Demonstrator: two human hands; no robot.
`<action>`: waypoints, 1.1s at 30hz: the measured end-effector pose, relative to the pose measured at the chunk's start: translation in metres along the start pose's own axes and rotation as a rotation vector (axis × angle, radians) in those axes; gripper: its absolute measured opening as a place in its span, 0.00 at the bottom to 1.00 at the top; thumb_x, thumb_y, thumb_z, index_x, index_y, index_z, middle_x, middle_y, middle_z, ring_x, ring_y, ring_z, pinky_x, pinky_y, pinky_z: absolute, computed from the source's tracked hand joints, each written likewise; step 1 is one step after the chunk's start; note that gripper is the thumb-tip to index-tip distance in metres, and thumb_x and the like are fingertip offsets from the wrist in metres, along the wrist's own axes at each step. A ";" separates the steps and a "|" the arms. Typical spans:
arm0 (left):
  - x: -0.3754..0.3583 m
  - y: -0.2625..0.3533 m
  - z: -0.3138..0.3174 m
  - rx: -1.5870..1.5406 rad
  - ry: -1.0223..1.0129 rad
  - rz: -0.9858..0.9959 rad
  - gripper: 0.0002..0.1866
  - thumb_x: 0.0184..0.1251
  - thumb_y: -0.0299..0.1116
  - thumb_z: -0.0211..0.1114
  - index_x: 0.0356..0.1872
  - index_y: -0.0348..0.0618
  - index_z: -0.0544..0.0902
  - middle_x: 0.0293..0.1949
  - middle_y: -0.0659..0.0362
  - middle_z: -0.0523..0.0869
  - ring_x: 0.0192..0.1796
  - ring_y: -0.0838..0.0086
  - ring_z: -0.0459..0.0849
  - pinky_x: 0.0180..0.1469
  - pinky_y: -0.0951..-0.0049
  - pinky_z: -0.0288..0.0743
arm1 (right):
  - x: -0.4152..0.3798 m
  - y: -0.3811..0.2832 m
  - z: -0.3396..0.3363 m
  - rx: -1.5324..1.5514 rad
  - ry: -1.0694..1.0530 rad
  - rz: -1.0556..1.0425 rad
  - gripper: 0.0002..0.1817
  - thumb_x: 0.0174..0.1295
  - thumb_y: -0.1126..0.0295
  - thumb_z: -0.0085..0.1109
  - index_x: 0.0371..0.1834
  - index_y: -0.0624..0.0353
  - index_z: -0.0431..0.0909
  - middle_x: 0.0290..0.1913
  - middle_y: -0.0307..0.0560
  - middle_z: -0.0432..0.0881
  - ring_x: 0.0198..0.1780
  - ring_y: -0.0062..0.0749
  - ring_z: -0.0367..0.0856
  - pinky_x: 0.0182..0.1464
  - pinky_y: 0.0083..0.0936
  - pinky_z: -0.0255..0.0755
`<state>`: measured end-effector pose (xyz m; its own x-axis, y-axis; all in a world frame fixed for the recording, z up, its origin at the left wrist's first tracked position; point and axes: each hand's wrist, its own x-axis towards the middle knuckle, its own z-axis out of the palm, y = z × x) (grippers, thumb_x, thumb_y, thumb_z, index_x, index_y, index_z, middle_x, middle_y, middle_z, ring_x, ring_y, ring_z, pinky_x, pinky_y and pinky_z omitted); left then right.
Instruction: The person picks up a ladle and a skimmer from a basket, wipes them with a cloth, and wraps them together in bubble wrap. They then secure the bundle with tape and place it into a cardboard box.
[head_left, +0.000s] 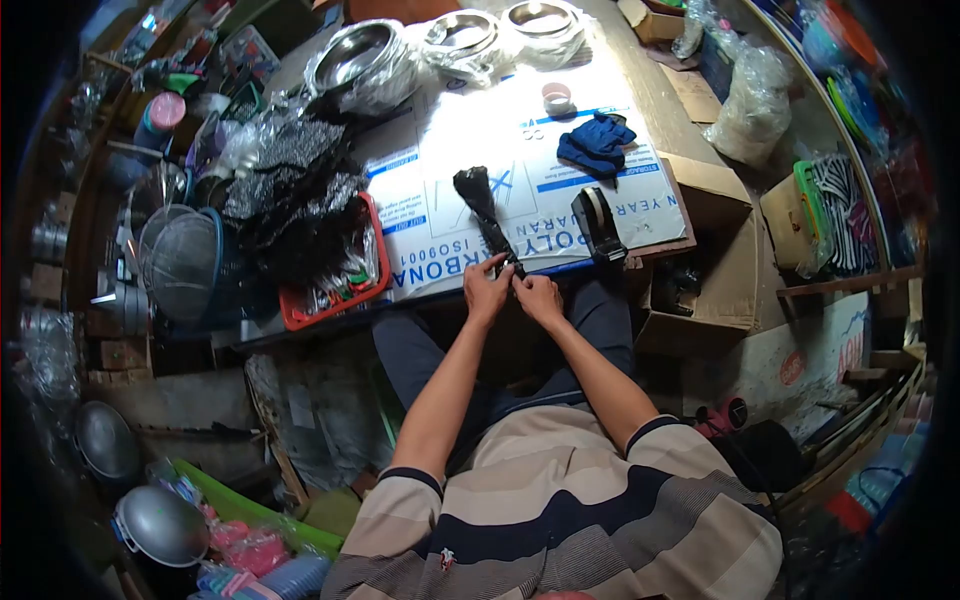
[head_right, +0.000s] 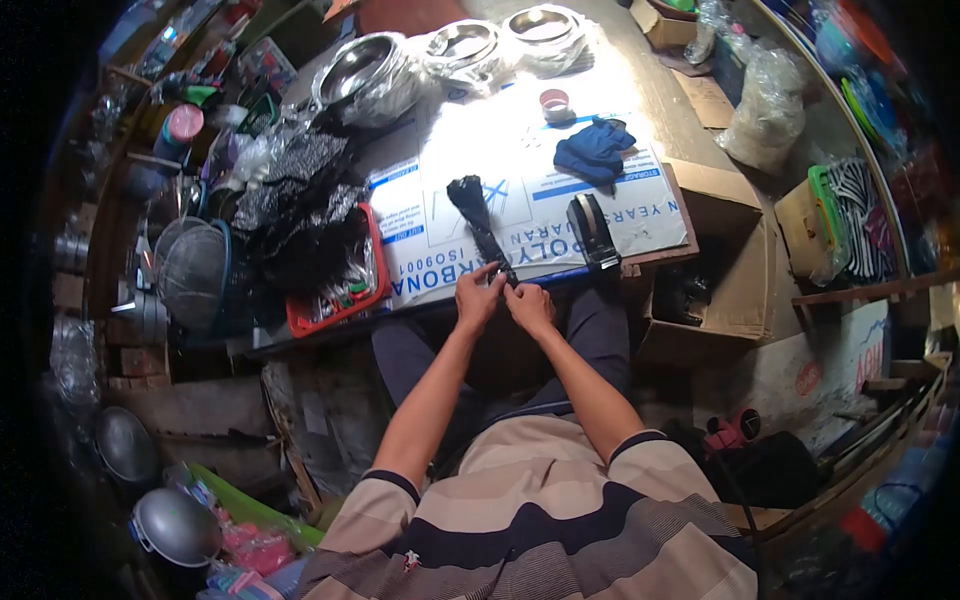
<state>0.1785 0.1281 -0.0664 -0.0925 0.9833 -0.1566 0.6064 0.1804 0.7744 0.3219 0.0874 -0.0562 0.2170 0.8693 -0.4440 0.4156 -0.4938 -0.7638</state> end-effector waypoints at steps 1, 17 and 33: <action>-0.002 -0.007 0.009 -0.023 0.081 0.073 0.19 0.66 0.47 0.80 0.57 0.58 0.95 0.50 0.48 0.87 0.55 0.56 0.85 0.61 0.60 0.79 | 0.003 0.011 -0.003 0.016 0.018 -0.003 0.27 0.71 0.41 0.66 0.34 0.58 0.92 0.31 0.55 0.92 0.41 0.53 0.94 0.45 0.46 0.83; -0.037 -0.007 -0.127 -0.991 -0.154 -0.369 0.12 0.80 0.25 0.64 0.60 0.43 0.83 0.46 0.60 0.86 0.48 0.76 0.86 0.50 0.72 0.85 | 0.054 0.051 -0.067 0.626 -0.434 -0.199 0.41 0.66 0.77 0.75 0.82 0.58 0.66 0.72 0.53 0.82 0.68 0.37 0.83 0.67 0.32 0.78; -0.007 0.059 -0.117 -0.804 -0.061 0.068 0.34 0.82 0.29 0.67 0.83 0.42 0.64 0.75 0.46 0.77 0.72 0.57 0.84 0.68 0.64 0.83 | -0.035 -0.016 -0.106 0.566 -0.153 -0.586 0.37 0.50 0.65 0.92 0.58 0.55 0.73 0.51 0.46 0.85 0.50 0.29 0.89 0.56 0.29 0.82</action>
<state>0.1220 0.1343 0.0521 -0.0186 0.9940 -0.1079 -0.1468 0.1041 0.9837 0.4020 0.0670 0.0209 -0.0356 0.9968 0.0717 -0.0923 0.0681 -0.9934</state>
